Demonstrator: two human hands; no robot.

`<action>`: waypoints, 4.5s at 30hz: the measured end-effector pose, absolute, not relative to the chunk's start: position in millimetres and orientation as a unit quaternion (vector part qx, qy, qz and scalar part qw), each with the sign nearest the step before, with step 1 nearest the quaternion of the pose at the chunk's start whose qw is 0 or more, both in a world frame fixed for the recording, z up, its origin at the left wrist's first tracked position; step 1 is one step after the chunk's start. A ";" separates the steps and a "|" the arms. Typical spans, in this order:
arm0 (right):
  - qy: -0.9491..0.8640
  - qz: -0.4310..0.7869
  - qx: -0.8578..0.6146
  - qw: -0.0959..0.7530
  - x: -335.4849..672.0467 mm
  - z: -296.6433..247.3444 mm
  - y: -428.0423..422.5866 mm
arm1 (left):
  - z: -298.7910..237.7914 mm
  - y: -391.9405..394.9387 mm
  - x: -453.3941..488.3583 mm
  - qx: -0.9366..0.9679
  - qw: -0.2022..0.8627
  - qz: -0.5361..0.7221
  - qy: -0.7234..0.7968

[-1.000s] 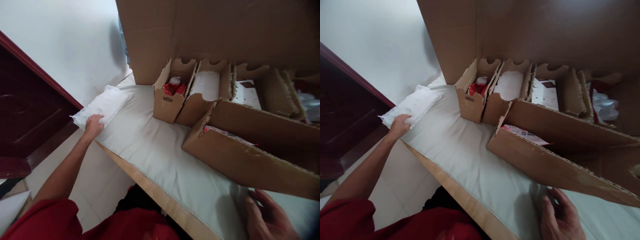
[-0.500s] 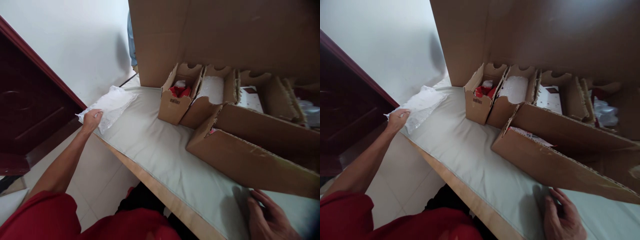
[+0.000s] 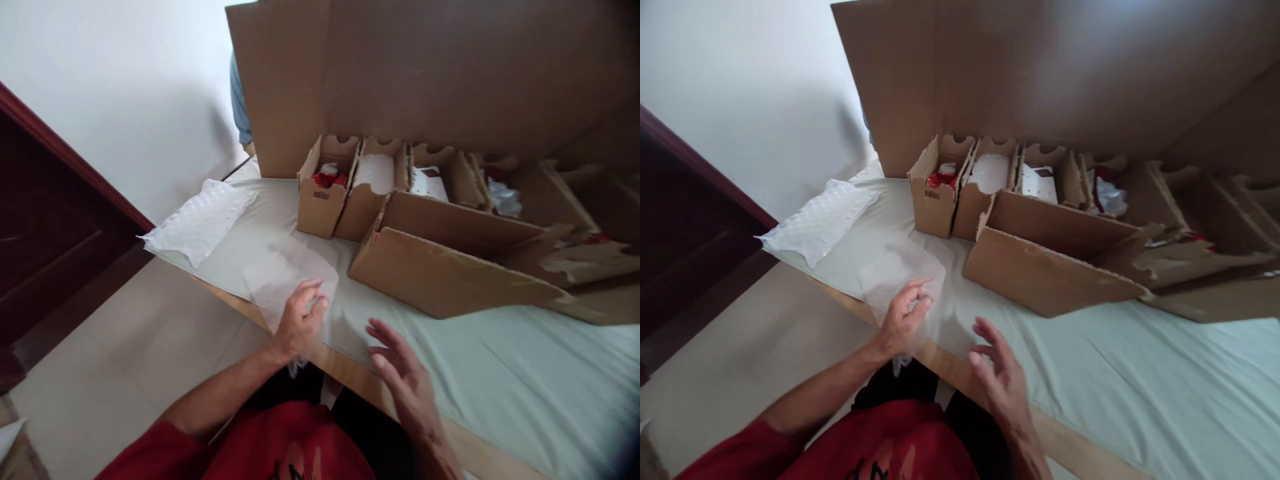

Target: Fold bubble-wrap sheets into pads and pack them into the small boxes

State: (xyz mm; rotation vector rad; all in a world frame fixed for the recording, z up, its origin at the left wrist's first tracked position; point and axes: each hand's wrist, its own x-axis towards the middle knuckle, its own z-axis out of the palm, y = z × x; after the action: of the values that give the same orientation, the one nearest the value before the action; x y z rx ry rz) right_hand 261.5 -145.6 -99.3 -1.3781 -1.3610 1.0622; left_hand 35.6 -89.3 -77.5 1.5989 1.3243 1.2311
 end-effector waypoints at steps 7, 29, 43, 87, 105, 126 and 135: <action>-0.448 0.469 -0.591 0.480 237.7 -113.7 -149.9 | -72.0 -124.7 82.5 0.596 0.534 0.406 0.440; -0.645 0.154 -0.653 0.366 339.7 -90.7 -196.1 | -88.2 -136.8 18.1 0.901 0.137 0.142 0.388; -0.775 0.125 -0.572 0.237 331.0 -107.0 -225.7 | -89.5 -118.5 -2.5 0.939 0.113 0.106 0.308; -0.505 0.132 -0.812 0.261 303.0 -115.3 -178.5 | -105.8 -96.3 10.8 0.727 0.157 0.219 0.632; -0.528 0.090 -0.806 0.252 306.3 -112.9 -167.4 | -104.3 -119.8 52.8 0.868 0.124 0.191 0.442; -0.481 0.281 -0.742 0.373 303.7 -78.7 -231.8 | -70.9 -61.5 37.3 0.790 0.102 0.141 0.588; -0.367 0.517 -0.644 0.427 242.1 -105.6 -278.7 | -78.0 -26.3 119.8 0.866 0.105 0.210 0.442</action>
State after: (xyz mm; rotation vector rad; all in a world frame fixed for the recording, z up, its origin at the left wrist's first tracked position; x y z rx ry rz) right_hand 242.1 -278.7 -105.6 -1.6090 -0.9169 1.2922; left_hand 119.8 -26.3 -78.0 2.5517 1.3030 0.6185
